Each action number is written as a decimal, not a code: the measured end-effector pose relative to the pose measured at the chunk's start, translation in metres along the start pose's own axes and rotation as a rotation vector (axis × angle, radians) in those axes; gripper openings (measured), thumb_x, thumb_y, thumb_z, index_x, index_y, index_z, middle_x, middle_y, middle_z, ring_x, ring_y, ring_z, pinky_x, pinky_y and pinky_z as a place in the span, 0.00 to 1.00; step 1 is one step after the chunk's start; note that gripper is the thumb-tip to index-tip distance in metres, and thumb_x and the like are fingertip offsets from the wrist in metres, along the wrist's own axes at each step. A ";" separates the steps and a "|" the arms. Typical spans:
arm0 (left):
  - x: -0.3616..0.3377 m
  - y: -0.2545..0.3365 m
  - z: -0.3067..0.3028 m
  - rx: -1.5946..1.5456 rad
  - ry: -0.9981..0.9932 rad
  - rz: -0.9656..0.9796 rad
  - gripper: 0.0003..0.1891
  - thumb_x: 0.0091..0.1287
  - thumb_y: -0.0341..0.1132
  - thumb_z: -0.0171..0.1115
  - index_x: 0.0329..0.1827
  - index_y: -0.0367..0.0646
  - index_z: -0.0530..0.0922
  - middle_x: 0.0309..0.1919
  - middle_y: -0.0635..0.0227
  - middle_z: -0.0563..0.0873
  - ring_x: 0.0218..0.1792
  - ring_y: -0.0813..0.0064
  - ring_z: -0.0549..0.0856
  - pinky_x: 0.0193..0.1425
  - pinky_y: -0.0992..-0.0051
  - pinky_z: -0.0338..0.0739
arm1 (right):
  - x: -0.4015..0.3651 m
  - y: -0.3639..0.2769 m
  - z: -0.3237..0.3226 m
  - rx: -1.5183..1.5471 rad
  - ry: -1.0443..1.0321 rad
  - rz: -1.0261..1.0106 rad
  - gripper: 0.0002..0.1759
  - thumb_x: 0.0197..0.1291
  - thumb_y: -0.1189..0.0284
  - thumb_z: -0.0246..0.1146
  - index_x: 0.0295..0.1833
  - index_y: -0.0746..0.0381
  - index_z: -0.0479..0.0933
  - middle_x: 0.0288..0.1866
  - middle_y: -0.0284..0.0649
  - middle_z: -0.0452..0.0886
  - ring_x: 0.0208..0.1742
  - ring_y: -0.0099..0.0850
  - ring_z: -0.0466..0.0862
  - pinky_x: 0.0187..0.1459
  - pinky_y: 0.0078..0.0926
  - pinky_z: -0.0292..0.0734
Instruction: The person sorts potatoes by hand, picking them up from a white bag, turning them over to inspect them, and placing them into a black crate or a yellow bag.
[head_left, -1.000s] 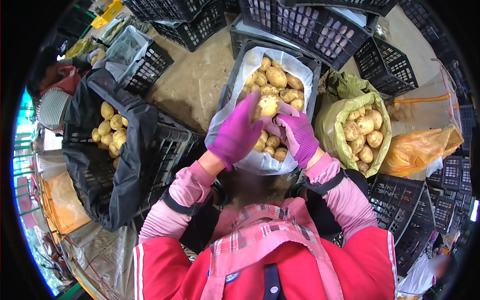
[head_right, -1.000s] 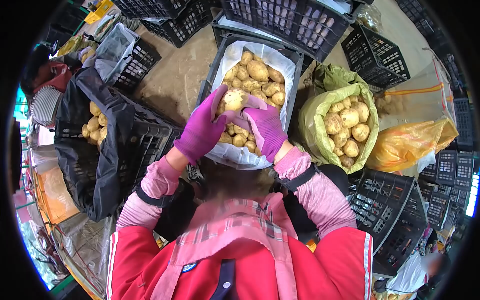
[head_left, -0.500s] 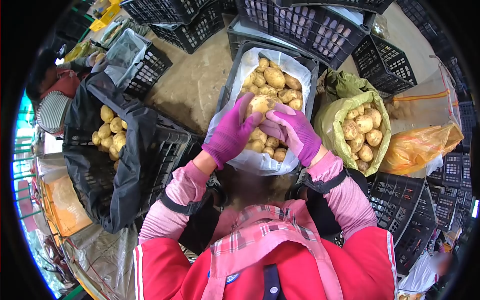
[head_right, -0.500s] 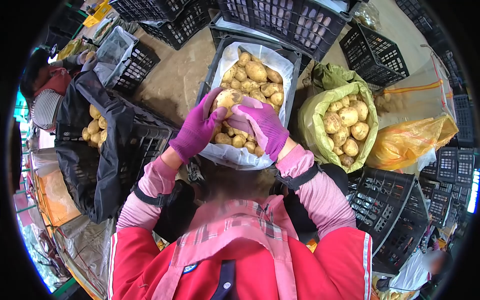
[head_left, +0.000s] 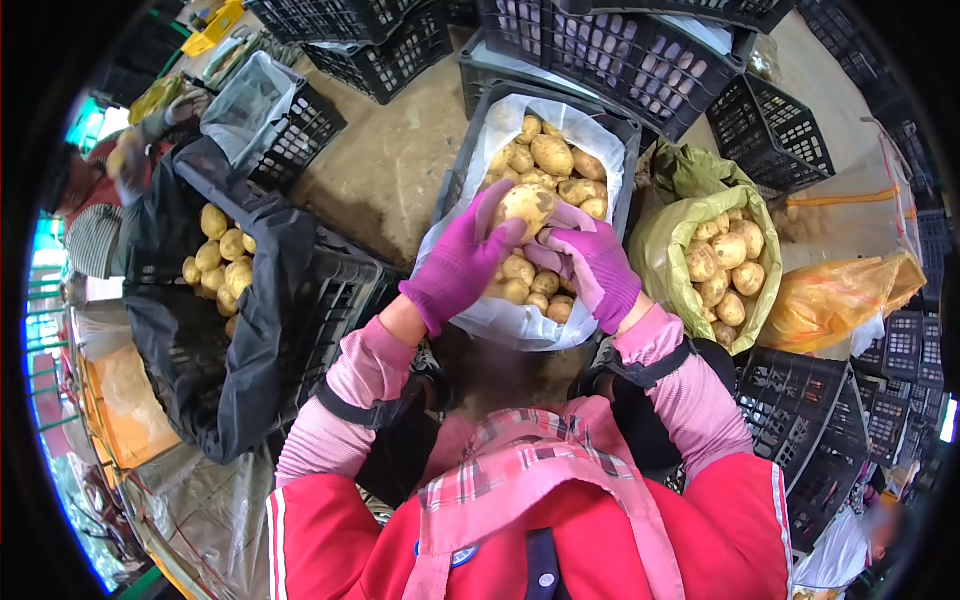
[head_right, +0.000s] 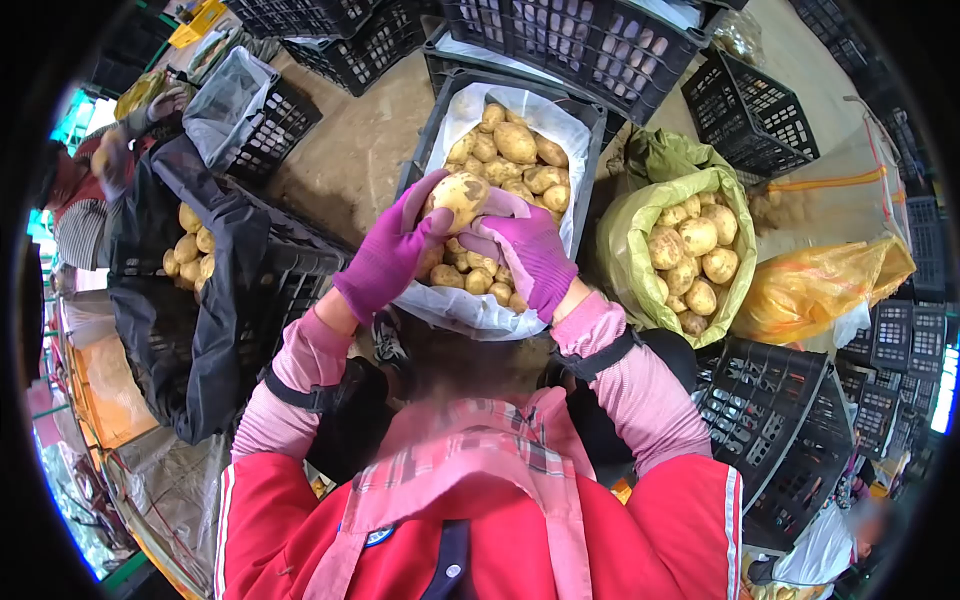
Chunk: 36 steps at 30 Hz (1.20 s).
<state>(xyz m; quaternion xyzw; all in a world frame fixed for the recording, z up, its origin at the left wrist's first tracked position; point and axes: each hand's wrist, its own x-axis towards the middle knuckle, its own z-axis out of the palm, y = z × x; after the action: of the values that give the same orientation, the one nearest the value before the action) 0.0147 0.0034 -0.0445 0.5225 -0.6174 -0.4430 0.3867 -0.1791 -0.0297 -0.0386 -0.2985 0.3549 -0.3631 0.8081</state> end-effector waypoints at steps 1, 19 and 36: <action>-0.001 -0.003 -0.002 -0.115 -0.016 -0.063 0.31 0.78 0.44 0.57 0.78 0.41 0.60 0.68 0.59 0.74 0.67 0.68 0.76 0.70 0.69 0.72 | 0.000 -0.003 0.001 -0.009 -0.012 0.011 0.25 0.68 0.75 0.60 0.69 0.69 0.70 0.61 0.45 0.80 0.58 0.33 0.84 0.62 0.29 0.82; -0.001 -0.003 -0.001 -0.312 -0.141 -0.178 0.32 0.78 0.46 0.56 0.78 0.40 0.60 0.68 0.59 0.71 0.66 0.68 0.76 0.68 0.67 0.78 | 0.000 -0.001 -0.010 -0.200 0.065 -0.006 0.15 0.71 0.71 0.59 0.56 0.70 0.77 0.51 0.43 0.82 0.48 0.34 0.88 0.52 0.31 0.86; 0.001 0.002 -0.008 -0.300 -0.136 -0.103 0.31 0.76 0.40 0.60 0.77 0.39 0.62 0.69 0.58 0.72 0.68 0.66 0.75 0.69 0.66 0.76 | -0.002 -0.014 -0.011 -0.139 -0.001 0.021 0.18 0.71 0.70 0.60 0.60 0.71 0.75 0.52 0.45 0.82 0.49 0.40 0.88 0.53 0.36 0.85</action>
<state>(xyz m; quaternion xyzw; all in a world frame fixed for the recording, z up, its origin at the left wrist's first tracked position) 0.0216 0.0014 -0.0400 0.4587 -0.5414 -0.5837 0.3948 -0.1941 -0.0390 -0.0337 -0.3502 0.3819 -0.3288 0.7896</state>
